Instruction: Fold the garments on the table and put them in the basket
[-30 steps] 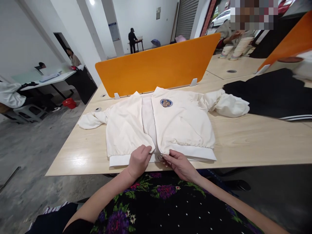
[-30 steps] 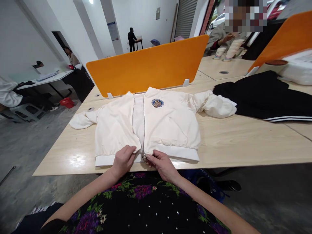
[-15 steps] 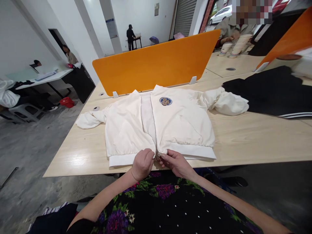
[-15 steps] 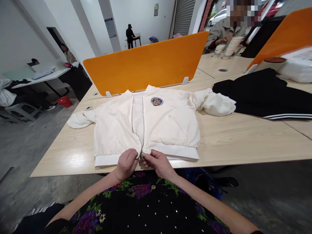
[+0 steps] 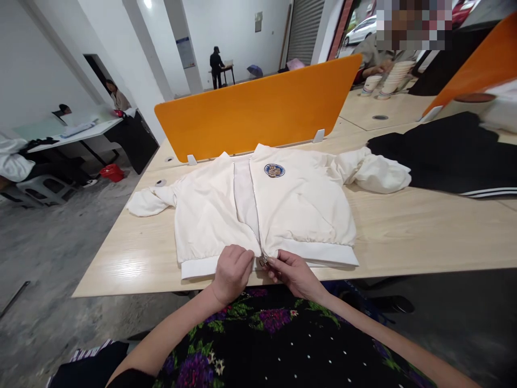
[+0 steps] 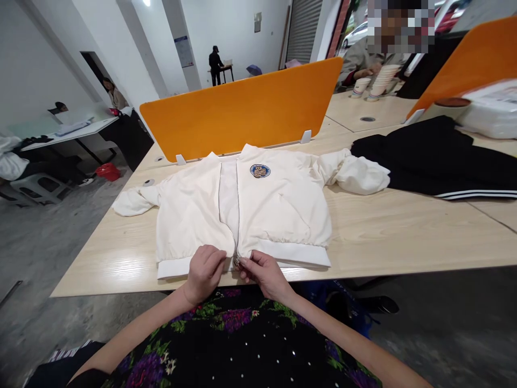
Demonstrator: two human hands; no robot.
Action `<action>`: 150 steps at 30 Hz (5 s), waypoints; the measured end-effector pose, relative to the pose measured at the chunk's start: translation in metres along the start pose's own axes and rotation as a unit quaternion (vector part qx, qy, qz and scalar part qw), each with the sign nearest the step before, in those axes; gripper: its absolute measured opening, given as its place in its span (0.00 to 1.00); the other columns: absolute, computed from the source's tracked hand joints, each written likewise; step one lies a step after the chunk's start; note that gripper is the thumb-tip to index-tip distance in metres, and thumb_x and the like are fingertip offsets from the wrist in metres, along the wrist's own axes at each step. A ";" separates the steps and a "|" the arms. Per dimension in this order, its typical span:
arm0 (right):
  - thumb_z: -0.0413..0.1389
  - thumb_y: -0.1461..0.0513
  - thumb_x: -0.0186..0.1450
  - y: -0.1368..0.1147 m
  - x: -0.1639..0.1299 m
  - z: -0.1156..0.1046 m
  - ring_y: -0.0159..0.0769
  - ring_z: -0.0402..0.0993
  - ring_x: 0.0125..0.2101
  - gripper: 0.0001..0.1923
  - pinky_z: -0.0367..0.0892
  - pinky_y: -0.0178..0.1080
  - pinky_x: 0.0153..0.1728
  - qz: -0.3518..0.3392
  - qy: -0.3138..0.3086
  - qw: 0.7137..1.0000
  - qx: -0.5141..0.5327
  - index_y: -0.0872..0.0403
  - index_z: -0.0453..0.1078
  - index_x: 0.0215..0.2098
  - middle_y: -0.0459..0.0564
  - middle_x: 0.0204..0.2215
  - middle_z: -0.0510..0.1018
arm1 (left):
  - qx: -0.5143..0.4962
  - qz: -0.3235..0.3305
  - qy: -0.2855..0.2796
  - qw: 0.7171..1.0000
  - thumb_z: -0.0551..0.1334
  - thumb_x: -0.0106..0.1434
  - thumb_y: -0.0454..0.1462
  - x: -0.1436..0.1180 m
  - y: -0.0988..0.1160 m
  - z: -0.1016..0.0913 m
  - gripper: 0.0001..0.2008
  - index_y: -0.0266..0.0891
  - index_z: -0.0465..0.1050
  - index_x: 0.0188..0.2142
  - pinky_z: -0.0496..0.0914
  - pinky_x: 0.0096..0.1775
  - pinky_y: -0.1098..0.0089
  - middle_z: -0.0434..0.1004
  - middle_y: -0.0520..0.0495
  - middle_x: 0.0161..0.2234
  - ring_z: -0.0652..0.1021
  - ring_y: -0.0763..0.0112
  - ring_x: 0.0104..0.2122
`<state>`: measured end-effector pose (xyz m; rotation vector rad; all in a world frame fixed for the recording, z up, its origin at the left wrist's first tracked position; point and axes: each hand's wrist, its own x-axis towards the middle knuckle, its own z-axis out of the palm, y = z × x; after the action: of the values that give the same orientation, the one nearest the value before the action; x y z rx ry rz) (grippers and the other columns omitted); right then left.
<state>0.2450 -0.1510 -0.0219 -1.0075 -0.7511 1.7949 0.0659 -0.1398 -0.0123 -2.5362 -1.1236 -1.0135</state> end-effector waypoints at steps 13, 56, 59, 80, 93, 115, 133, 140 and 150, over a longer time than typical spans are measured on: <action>0.69 0.53 0.48 0.005 0.003 -0.009 0.26 0.65 0.21 0.16 0.60 0.33 0.24 -0.015 -0.047 0.998 0.044 0.55 0.72 0.24 0.45 0.23 0.76 | 0.109 0.117 0.039 0.986 0.55 0.63 0.30 0.000 0.005 0.014 0.05 0.34 0.69 0.37 0.57 0.29 0.65 0.65 0.49 0.22 0.66 0.68 0.25; 0.63 0.43 0.50 0.000 0.003 -0.001 0.23 0.60 0.10 0.24 0.51 0.32 0.14 -0.021 -0.050 0.996 -0.066 0.54 0.63 0.22 0.41 0.18 0.74 | 0.062 0.300 -0.004 0.952 0.56 0.65 0.31 0.011 -0.012 0.008 0.03 0.35 0.67 0.38 0.63 0.31 0.66 0.73 0.49 0.28 0.73 0.70 0.29; 0.65 0.47 0.49 0.001 0.001 -0.001 0.26 0.64 0.14 0.22 0.56 0.31 0.16 -0.022 -0.059 0.997 -0.046 0.54 0.66 0.26 0.40 0.16 0.71 | 0.061 0.250 -0.012 0.966 0.57 0.64 0.31 0.010 -0.009 0.010 0.02 0.35 0.67 0.37 0.62 0.30 0.66 0.70 0.51 0.24 0.71 0.71 0.27; 0.62 0.50 0.53 -0.027 -0.014 -0.004 0.26 0.63 0.11 0.17 0.52 0.30 0.11 -0.050 0.015 0.983 -0.177 0.55 0.69 0.22 0.44 0.13 0.72 | 0.078 0.248 -0.012 0.966 0.58 0.63 0.31 0.006 -0.008 0.014 0.03 0.36 0.67 0.38 0.59 0.32 0.66 0.69 0.52 0.24 0.71 0.71 0.28; 0.58 0.62 0.61 -0.043 -0.001 -0.034 0.45 0.67 0.50 0.16 0.65 0.49 0.49 -0.383 -0.124 0.732 -0.549 0.48 0.72 0.48 0.55 0.51 0.71 | 0.039 0.184 -0.025 0.982 0.56 0.64 0.30 0.007 -0.010 0.014 0.04 0.36 0.68 0.38 0.60 0.34 0.66 0.72 0.52 0.25 0.72 0.72 0.30; 0.56 0.62 0.58 -0.049 0.022 -0.029 0.30 0.66 0.27 0.06 0.62 0.34 0.30 -0.188 -0.215 0.819 -0.497 0.55 0.70 0.33 0.45 0.27 0.71 | -0.004 0.049 -0.066 0.997 0.54 0.64 0.29 -0.004 -0.009 0.003 0.06 0.38 0.68 0.37 0.63 0.39 0.65 0.75 0.45 0.33 0.73 0.67 0.38; 0.46 0.69 0.65 -0.018 0.020 0.005 0.32 0.69 0.29 0.11 0.59 0.34 0.29 -0.302 -0.192 0.633 -0.686 0.55 0.70 0.33 0.51 0.35 0.73 | -0.018 -0.052 -0.058 0.997 0.52 0.66 0.31 -0.023 -0.004 -0.004 0.07 0.39 0.68 0.36 0.63 0.32 0.68 0.71 0.47 0.30 0.71 0.69 0.30; 0.55 0.52 0.62 -0.033 0.022 -0.012 0.30 0.68 0.21 0.13 0.65 0.35 0.26 -0.098 -0.105 0.947 -0.287 0.54 0.67 0.28 0.43 0.18 0.72 | -0.128 -0.134 -0.063 0.981 0.53 0.66 0.33 -0.019 0.003 -0.014 0.06 0.39 0.67 0.41 0.63 0.30 0.70 0.67 0.50 0.27 0.68 0.72 0.27; 0.62 0.50 0.56 -0.033 0.017 -0.016 0.32 0.72 0.25 0.17 0.68 0.38 0.31 -0.094 -0.121 0.967 -0.203 0.55 0.69 0.30 0.47 0.22 0.76 | -0.349 -0.360 -0.158 0.851 0.63 0.58 0.44 0.009 0.023 -0.003 0.11 0.39 0.74 0.36 0.68 0.30 0.72 0.75 0.49 0.29 0.74 0.72 0.27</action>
<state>0.2684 -0.1212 -0.0077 -0.9427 -1.3636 1.6481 0.0851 -0.1517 -0.0014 -2.9348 -2.2758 -1.3927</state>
